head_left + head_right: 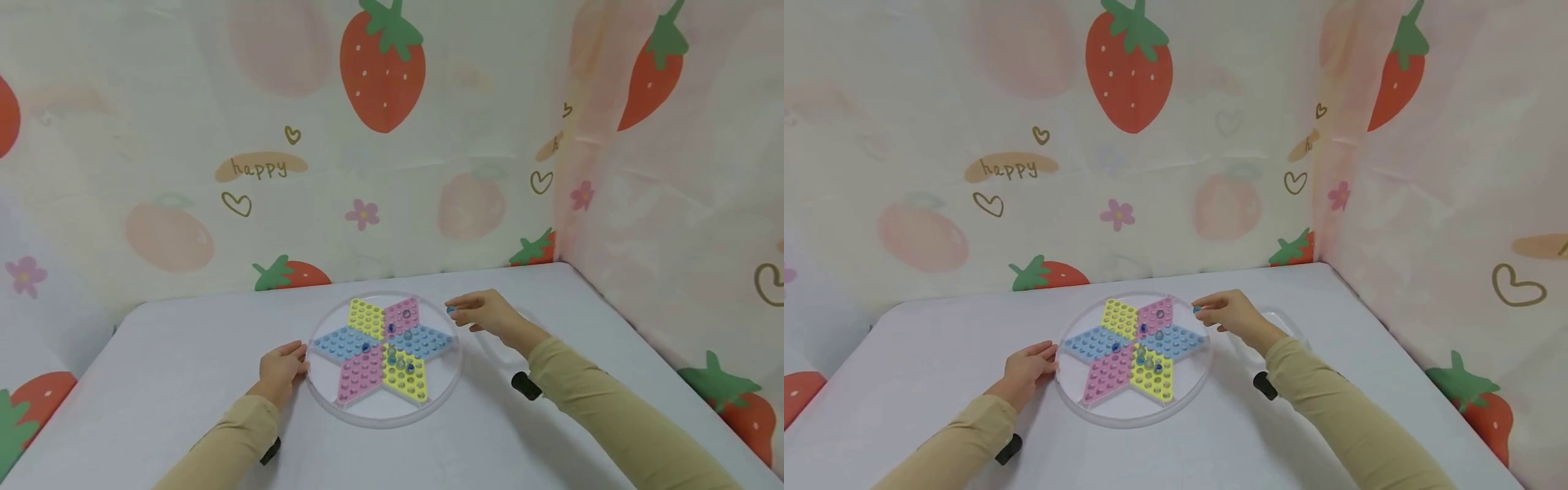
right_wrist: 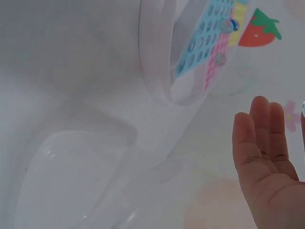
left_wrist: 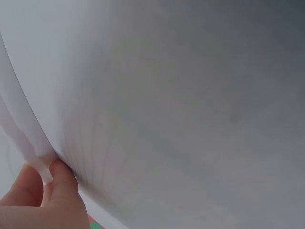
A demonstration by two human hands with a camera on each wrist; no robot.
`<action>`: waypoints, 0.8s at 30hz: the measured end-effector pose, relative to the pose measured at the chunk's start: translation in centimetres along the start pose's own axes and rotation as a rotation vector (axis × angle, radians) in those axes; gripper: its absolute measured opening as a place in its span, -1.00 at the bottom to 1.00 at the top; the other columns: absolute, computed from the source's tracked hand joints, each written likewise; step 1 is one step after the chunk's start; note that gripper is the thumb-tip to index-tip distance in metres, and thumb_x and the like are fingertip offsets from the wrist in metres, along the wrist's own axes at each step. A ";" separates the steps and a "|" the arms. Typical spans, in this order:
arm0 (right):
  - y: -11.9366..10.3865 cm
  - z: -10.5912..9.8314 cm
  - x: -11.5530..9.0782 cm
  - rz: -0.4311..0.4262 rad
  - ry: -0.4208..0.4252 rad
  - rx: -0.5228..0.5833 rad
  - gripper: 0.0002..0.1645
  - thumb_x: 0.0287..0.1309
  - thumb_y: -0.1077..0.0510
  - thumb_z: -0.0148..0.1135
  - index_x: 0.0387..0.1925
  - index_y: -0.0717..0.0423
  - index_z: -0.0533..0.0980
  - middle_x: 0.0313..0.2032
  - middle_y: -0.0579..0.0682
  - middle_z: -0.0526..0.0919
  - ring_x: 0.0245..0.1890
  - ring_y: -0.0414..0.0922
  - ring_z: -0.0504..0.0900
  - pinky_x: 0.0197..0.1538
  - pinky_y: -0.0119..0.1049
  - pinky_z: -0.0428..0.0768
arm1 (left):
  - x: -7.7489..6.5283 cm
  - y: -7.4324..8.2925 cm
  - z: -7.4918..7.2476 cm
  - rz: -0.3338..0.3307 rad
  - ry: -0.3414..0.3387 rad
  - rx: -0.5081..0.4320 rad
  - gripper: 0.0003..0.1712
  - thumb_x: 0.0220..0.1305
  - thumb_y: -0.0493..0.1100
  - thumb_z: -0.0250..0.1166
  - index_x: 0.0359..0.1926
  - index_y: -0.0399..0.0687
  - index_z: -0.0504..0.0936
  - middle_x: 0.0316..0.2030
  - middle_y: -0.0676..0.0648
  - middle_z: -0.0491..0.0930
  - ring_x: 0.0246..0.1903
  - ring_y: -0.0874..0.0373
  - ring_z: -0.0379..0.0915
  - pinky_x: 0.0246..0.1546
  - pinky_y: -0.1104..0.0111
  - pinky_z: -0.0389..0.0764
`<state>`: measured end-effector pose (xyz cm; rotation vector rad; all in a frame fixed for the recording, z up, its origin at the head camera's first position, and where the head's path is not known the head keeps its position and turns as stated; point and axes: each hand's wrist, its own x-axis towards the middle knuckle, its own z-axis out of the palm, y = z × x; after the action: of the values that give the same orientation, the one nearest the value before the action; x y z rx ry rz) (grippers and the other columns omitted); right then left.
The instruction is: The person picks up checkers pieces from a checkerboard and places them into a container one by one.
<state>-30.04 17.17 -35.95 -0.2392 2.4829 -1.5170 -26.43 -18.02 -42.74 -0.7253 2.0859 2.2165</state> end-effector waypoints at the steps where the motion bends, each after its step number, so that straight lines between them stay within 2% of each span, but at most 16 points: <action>1: 0.0 -0.3 0.0 -0.006 0.002 0.001 -0.55 0.29 0.20 0.23 0.18 0.26 0.50 0.09 0.20 0.61 -0.03 0.04 0.63 0.03 -0.08 0.56 | 0.0 0.0 0.0 0.001 0.001 0.001 -0.35 0.21 -0.65 0.03 0.35 -0.47 0.24 0.31 -0.38 0.26 0.30 -0.12 0.20 -0.39 0.62 0.46; 8: 0.3 -2.0 -0.5 -0.037 0.005 0.012 -0.49 0.31 0.17 0.21 0.21 0.33 0.45 0.12 0.27 0.56 -0.02 0.08 0.62 0.02 -0.08 0.57 | 0.1 0.0 0.0 0.003 -0.008 0.012 -0.35 0.21 -0.64 0.05 0.36 -0.46 0.23 0.31 -0.38 0.26 0.30 -0.14 0.21 -0.36 0.59 0.47; 14: 0.7 -3.1 -0.6 -0.035 0.032 0.024 -0.46 0.31 0.13 0.22 0.23 0.33 0.43 0.13 0.28 0.55 -0.03 0.04 0.62 -0.03 -0.15 0.59 | 0.1 0.1 -0.2 0.002 0.009 0.011 -0.36 0.21 -0.65 0.04 0.34 -0.47 0.25 0.30 -0.37 0.29 0.26 -0.12 0.25 -0.43 0.61 0.46; 20: 1.2 -4.1 -0.6 0.006 0.073 0.067 -0.45 0.30 0.18 0.21 0.24 0.36 0.40 0.14 0.31 0.53 -0.05 0.00 0.63 -0.02 -0.20 0.59 | 0.0 0.1 0.0 0.009 -0.004 0.006 -0.35 0.20 -0.65 0.03 0.34 -0.49 0.24 0.30 -0.38 0.29 0.28 -0.13 0.23 -0.42 0.61 0.47; 24: 1.7 -4.5 -0.5 0.043 0.084 0.096 -0.43 0.30 0.18 0.21 0.27 0.35 0.38 0.16 0.29 0.52 0.01 0.05 0.60 -0.02 -0.21 0.59 | 0.1 0.0 0.1 0.008 0.006 0.013 -0.36 0.21 -0.65 0.03 0.34 -0.48 0.25 0.30 -0.37 0.29 0.25 -0.11 0.25 -0.45 0.61 0.46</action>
<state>-30.87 21.92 -35.38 -0.1078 2.4531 -1.6553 -26.52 -17.95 -42.71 -0.7253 2.1076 2.2058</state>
